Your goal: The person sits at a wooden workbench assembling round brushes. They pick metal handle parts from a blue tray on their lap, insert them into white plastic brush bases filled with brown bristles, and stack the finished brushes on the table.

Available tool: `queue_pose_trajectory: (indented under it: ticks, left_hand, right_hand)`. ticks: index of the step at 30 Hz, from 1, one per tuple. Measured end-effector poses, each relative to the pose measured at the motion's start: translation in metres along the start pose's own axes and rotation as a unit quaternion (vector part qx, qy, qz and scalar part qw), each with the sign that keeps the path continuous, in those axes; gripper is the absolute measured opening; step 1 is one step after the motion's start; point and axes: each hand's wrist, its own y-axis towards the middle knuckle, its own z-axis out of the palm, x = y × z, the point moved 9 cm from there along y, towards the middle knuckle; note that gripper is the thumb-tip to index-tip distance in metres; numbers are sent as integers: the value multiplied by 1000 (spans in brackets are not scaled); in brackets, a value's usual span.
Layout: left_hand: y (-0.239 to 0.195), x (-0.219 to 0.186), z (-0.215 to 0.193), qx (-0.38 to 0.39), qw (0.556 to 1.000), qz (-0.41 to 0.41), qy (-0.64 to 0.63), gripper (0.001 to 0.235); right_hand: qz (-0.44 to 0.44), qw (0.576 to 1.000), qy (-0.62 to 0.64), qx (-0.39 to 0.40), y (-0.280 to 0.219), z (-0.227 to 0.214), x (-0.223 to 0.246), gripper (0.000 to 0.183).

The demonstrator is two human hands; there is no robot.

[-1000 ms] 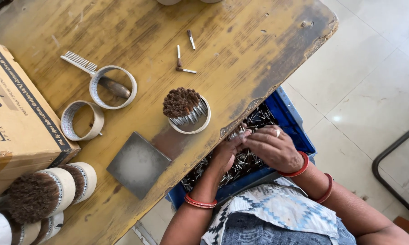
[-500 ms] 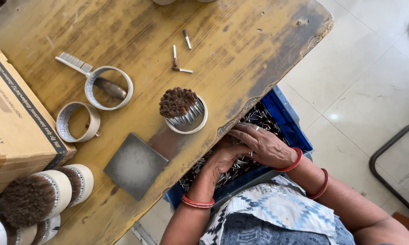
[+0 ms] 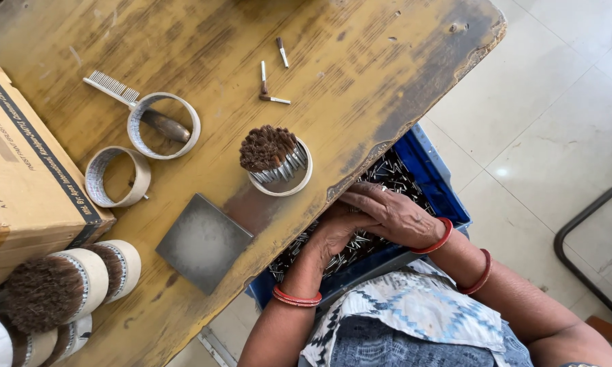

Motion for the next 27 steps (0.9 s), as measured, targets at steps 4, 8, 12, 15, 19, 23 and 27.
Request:
queue_pose_trajectory:
  ticks: [4,8,12,15,19,23,27]
  left_hand:
    - [-4,-9,9,-12,999,-40,-23,58]
    - [-2,9,2,41,999,-26,-4,52]
    - [0,13,-1,-5,998,-29,60,55]
    - [-1,2,5,-51,988,-17,143,59]
    - [-21,-77,26,-118,866,244,420,56]
    - [-31,-84,24,-148,858,138,471,39]
    - [-28,-64,23,-103,815,166,545,67]
  right_hand:
    - [-42,996,-68,-26,8,-10,16,88]
    - [17,999,1,37,-4,10,-5,77]
    - [-6,999,-33,5,3,2,3,82]
    - [-59,996,-70,4,-6,10,5,79]
    - [42,988,-145,18,-8,8,-11,89]
    - [173,955,-238,43,-16,0,-36,85]
    - [116,993,8,-30,-12,-18,-14,100]
